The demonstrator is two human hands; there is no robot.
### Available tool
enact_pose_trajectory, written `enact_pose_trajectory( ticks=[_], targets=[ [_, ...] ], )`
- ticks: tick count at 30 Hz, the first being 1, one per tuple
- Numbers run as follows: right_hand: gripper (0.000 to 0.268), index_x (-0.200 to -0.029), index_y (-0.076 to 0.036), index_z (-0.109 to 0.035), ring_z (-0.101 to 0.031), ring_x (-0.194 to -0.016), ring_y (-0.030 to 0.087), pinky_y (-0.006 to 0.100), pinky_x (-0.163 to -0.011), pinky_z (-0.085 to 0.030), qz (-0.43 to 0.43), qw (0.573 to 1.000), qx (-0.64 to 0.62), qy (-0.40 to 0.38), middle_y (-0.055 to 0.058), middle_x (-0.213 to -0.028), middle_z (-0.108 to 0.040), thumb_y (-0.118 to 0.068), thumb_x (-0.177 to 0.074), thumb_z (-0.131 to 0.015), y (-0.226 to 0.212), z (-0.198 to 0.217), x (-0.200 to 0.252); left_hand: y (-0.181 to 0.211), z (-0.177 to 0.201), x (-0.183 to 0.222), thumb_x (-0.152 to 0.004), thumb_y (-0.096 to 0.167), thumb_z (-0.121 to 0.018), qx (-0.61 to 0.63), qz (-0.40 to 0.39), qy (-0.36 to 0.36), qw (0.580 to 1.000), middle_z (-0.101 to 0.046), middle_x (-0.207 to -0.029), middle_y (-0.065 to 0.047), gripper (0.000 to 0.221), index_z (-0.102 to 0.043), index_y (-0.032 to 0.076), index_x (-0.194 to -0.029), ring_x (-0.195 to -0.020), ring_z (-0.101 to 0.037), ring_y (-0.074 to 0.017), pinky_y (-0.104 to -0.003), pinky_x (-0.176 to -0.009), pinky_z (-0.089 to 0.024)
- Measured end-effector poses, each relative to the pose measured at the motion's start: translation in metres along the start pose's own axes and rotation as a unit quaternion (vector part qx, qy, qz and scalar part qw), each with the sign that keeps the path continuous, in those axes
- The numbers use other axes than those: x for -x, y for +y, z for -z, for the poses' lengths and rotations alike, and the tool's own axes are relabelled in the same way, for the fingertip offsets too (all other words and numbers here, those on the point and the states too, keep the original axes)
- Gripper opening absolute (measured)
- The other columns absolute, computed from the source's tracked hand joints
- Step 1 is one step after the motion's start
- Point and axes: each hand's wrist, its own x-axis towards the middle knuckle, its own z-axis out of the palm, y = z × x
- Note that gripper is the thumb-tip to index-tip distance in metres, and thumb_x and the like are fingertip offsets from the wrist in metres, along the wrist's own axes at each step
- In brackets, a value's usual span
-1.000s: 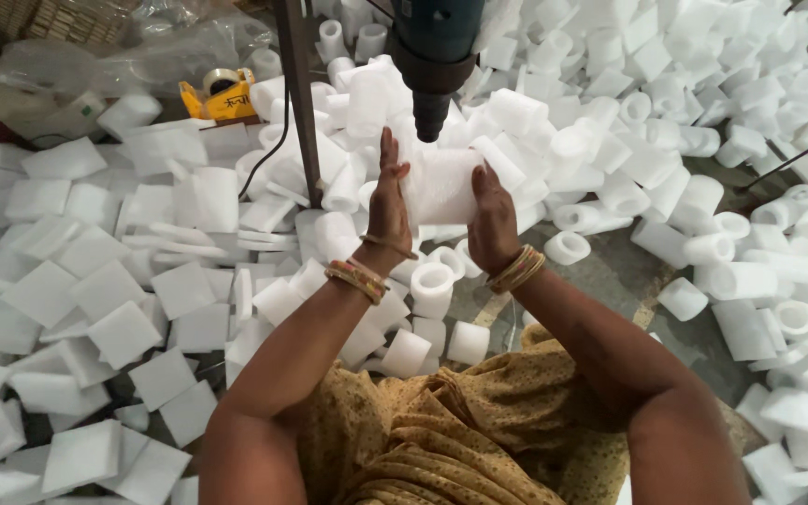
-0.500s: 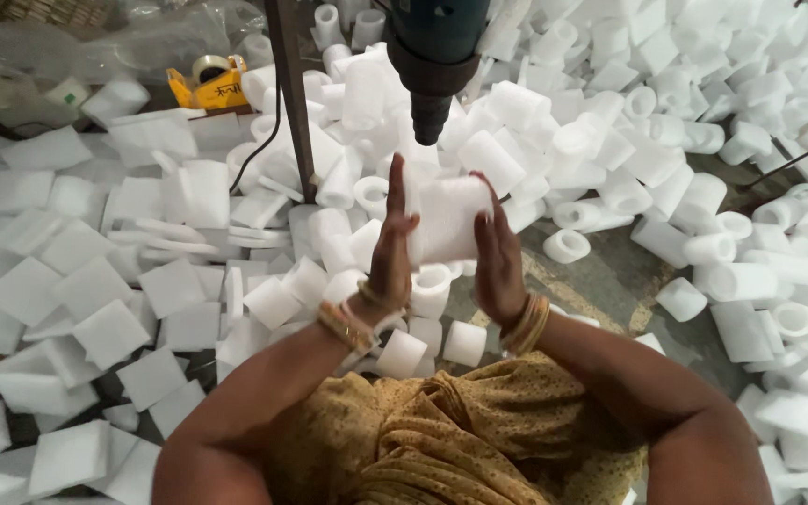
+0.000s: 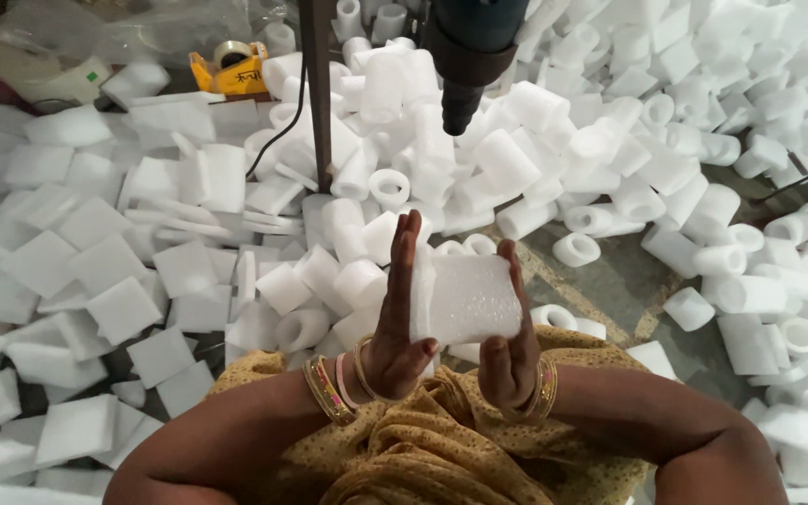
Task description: The person picks up white foam blocks and presses them into a stationary vertical drill or rotary tool to hollow them out or create indentations.
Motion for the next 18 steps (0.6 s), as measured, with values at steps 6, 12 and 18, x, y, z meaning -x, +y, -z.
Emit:
enact_pose_trajectory(
  ticks=[6,12,18],
  targets=[
    [0.063,-0.162,0.005,-0.025,-0.026,-0.161,0.036,0.050,-0.134,-0.024,0.018,1.000,-0.013,-0.010,0.026,-0.170,-0.026,-0.037,-0.116,-0.035,0.0000,-0.0009,-0.0001,0.0020,0.0015,0.0022,-0.107,0.058,-0.040,-0.018,-0.020,0.006,1.000,-0.001,-0.177,-0.017,0.090,-0.003,0.006,-0.170,-0.168,0.002,-0.0309,-0.047,-0.136,-0.001],
    [0.063,-0.162,0.004,-0.024,-0.023,-0.162,0.037,0.051,-0.135,-0.022,0.025,0.999,-0.025,-0.010,0.026,-0.171,-0.022,-0.036,-0.116,-0.036,0.0035,-0.0023,-0.0015,0.0017,0.0028,0.0019,-0.107,0.058,-0.040,-0.028,-0.026,0.007,0.999,0.000,-0.177,-0.017,0.090,-0.002,0.005,-0.170,-0.168,0.003,-0.0314,-0.048,-0.136,-0.001],
    [0.063,-0.163,0.004,-0.023,-0.019,-0.164,0.038,0.052,-0.136,-0.020,0.027,0.999,-0.029,-0.007,0.026,-0.172,-0.019,-0.035,-0.115,-0.037,0.0056,-0.0035,-0.0006,0.0014,0.0025,0.0013,-0.107,0.058,-0.041,-0.033,-0.029,0.006,0.999,0.000,-0.177,-0.018,0.091,-0.002,0.005,-0.170,-0.168,0.003,-0.0319,-0.048,-0.136,-0.001]
  ],
)
